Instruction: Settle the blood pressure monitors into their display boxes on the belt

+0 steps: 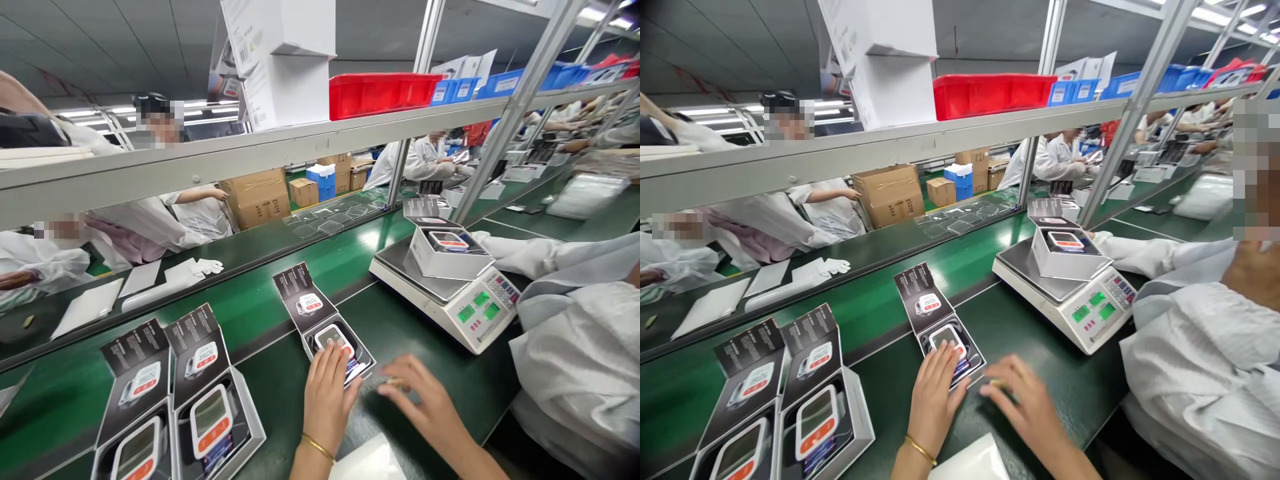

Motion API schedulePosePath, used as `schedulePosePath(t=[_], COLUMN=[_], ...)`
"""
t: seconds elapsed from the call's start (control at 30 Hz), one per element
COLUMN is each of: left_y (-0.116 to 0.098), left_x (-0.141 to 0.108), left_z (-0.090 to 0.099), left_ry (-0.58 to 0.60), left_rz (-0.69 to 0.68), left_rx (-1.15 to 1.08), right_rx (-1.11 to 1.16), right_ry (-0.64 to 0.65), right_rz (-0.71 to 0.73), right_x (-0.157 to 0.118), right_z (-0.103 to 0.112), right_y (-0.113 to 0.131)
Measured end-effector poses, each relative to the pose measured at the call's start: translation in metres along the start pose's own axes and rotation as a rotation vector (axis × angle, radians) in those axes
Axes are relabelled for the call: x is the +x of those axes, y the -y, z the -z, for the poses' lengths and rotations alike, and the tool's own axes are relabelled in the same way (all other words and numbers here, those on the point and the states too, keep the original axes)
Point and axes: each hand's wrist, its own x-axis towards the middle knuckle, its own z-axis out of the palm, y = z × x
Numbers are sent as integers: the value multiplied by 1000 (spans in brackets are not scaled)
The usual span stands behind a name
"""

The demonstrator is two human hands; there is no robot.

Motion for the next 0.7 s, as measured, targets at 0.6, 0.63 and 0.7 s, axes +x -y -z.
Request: schedulePosePath(t=[0.6,0.63,0.7], left_y=[69,67,59], left_x=[-97,-103,-118], left_z=[124,128,130], left_ry=[172,164,123], left_rz=[110,135,182], left_rx=[397,406,419], right_rx=[126,94,30], right_ry=[564,583,600], right_rz=[-332,-319,-300], right_x=[-45,-49,-55], right_z=[-47,-51,-59], right_y=[33,39,49])
